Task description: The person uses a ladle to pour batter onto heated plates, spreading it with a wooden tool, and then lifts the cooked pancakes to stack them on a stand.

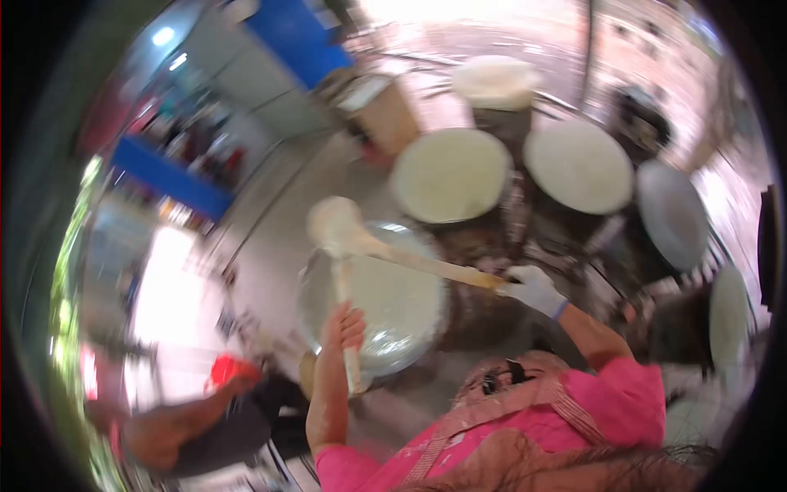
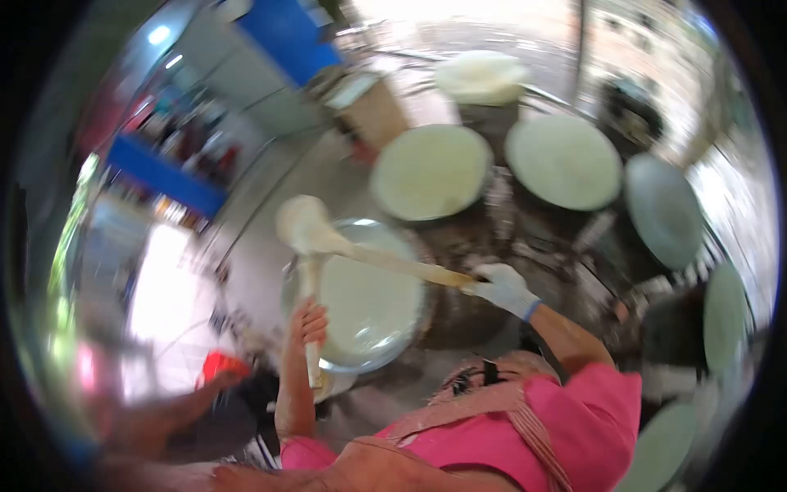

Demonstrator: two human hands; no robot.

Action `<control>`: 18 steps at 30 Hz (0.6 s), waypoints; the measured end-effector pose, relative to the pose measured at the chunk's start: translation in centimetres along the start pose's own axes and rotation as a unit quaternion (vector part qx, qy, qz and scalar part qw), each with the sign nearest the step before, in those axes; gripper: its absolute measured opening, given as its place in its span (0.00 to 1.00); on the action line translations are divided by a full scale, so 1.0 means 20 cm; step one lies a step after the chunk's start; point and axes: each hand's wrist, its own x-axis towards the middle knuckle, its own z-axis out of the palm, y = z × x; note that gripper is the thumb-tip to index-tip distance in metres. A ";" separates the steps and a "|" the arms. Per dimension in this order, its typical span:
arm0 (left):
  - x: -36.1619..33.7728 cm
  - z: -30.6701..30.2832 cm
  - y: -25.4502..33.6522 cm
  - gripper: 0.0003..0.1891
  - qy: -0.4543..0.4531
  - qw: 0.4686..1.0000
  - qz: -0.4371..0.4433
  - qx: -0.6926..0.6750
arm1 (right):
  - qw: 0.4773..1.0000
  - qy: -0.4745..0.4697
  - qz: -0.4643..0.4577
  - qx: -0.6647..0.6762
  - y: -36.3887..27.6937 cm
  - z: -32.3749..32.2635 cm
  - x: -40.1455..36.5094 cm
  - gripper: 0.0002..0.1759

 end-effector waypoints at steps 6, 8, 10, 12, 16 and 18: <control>0.65 0.28 -0.30 0.19 -0.155 0.973 -0.170 -0.008 | 0.986 0.082 0.101 0.106 0.36 -0.04 -0.42 0.23; 0.92 0.45 -0.55 0.18 -0.118 0.950 -0.269 -0.101 | 0.980 0.131 0.145 0.028 0.64 -0.01 -0.68 0.25; 1.13 0.54 -0.82 0.16 -0.062 0.913 -0.339 -0.218 | 0.970 0.126 0.202 -0.048 0.94 -0.03 -1.01 0.28; 1.26 0.64 -1.12 0.15 -0.049 0.910 -0.352 -0.212 | 0.940 0.130 0.311 -0.056 0.95 -0.11 -1.40 0.28; 1.55 1.11 -1.71 0.14 -0.127 0.831 -0.488 -0.235 | 0.838 0.291 0.455 -0.078 0.96 -0.27 -2.05 0.26; 1.72 1.35 -1.92 0.17 -0.168 0.808 -0.538 -0.172 | 0.767 0.378 0.508 -0.102 1.01 -0.39 -2.25 0.24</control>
